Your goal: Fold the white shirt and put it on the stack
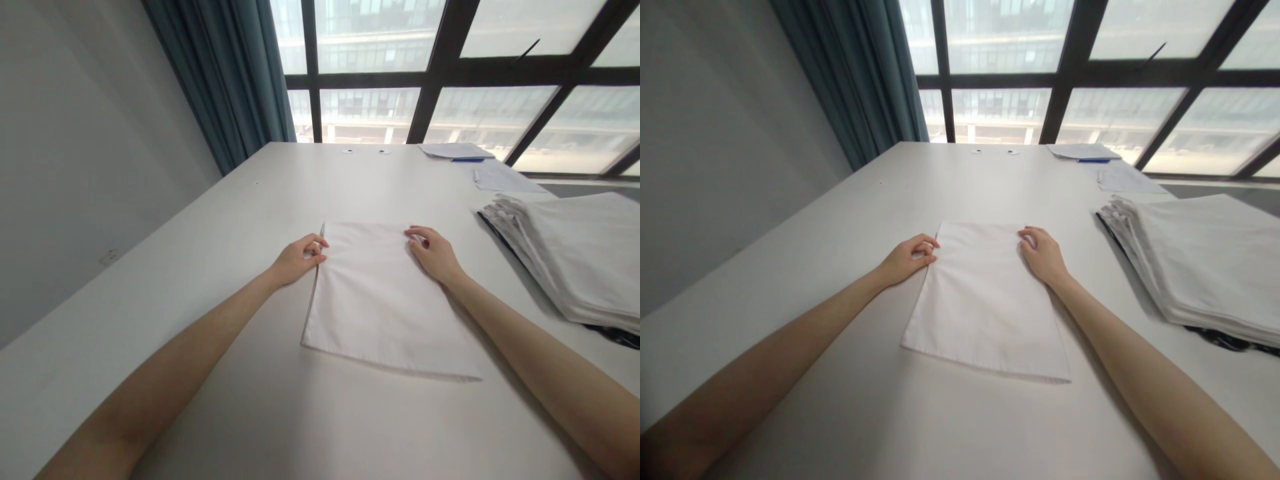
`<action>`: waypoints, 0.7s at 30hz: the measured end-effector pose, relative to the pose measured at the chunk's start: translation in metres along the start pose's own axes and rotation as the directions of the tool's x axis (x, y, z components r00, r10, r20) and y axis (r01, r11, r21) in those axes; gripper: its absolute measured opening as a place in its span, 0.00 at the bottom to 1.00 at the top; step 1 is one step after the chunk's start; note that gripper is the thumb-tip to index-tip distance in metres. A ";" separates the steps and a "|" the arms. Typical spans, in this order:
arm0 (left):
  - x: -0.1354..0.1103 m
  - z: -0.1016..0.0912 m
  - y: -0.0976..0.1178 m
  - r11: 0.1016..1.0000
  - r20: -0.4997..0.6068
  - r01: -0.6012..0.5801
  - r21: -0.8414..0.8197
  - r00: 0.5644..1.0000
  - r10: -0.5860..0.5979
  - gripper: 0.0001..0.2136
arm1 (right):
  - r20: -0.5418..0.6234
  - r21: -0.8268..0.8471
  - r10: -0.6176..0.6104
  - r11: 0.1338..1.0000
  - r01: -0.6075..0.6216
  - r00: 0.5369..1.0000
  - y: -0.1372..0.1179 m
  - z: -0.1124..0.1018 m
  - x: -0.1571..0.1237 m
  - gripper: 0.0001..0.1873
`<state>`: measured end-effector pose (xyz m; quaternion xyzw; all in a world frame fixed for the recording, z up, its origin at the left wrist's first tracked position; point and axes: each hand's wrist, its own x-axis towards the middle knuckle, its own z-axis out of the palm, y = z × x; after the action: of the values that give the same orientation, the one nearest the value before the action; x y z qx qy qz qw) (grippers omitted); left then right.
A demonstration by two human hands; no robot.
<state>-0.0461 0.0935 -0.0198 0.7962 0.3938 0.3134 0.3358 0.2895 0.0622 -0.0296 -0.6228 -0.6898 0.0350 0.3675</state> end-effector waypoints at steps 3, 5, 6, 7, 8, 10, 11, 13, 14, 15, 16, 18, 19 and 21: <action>-0.001 -0.001 0.002 0.999 -0.009 -0.001 0.037 1.000 0.001 0.12 | 0.024 -0.004 -0.031 0.999 0.031 0.999 -0.018 -0.010 0.001 0.16; -0.002 -0.001 0.002 0.999 -0.014 -0.002 0.052 1.000 0.002 0.12 | 0.155 0.004 -0.129 0.991 0.130 0.979 -0.040 -0.017 -0.003 0.15; -0.002 0.000 0.002 0.999 -0.017 -0.002 0.055 1.000 0.003 0.11 | 0.262 0.024 -0.206 0.978 0.207 0.943 -0.054 -0.020 -0.006 0.15; -0.002 0.000 0.002 0.998 -0.020 -0.004 0.056 1.000 0.005 0.11 | 0.371 0.057 -0.291 0.955 0.291 0.882 -0.067 -0.021 -0.011 0.15; -0.002 0.000 0.002 0.998 -0.023 -0.007 0.057 1.000 0.008 0.11 | 0.469 0.099 -0.370 0.924 0.368 0.802 -0.081 -0.022 -0.017 0.15; -0.001 0.000 0.001 0.998 -0.024 -0.016 0.055 1.000 0.018 0.11 | 0.562 0.131 -0.449 0.877 0.461 0.694 -0.102 -0.018 -0.031 0.17; -0.001 0.000 0.000 0.998 -0.025 -0.021 0.052 0.999 0.022 0.11 | 0.574 0.118 -0.455 0.868 0.481 0.680 -0.110 -0.015 -0.039 0.18; 0.000 0.000 -0.001 0.999 -0.025 -0.021 0.047 0.999 0.022 0.12 | 0.568 0.069 -0.445 0.864 0.499 0.692 -0.118 -0.008 -0.052 0.22; 0.000 0.000 -0.001 0.999 -0.026 -0.016 0.043 1.000 0.018 0.12 | 0.563 0.051 -0.442 0.862 0.504 0.698 -0.119 -0.004 -0.056 0.23; 0.001 0.000 -0.001 0.999 -0.028 -0.013 0.041 1.000 0.014 0.12 | 0.564 0.044 -0.444 0.858 0.511 0.696 -0.119 -0.002 -0.059 0.24; 0.001 0.000 -0.001 0.999 -0.029 -0.010 0.041 1.000 0.011 0.12 | 0.570 0.047 -0.450 0.853 0.520 0.687 -0.117 0.000 -0.059 0.25; 0.000 0.000 0.001 0.998 -0.029 -0.014 0.056 0.999 0.015 0.12 | 0.588 0.075 -0.469 0.843 0.533 0.659 -0.111 0.002 -0.056 0.26; 0.000 0.000 0.002 0.997 -0.028 -0.018 0.072 0.999 0.020 0.12 | 0.599 0.094 -0.480 0.837 0.539 0.641 -0.107 0.002 -0.052 0.26; -0.001 0.000 0.004 0.993 -0.027 -0.026 0.119 0.999 0.029 0.11 | 0.623 0.133 -0.503 0.822 0.553 0.599 -0.098 0.001 -0.042 0.27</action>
<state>-0.0453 0.0905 -0.0168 0.8156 0.4053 0.3054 0.2780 0.2052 0.0032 0.0002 -0.3542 -0.9253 0.1066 0.0837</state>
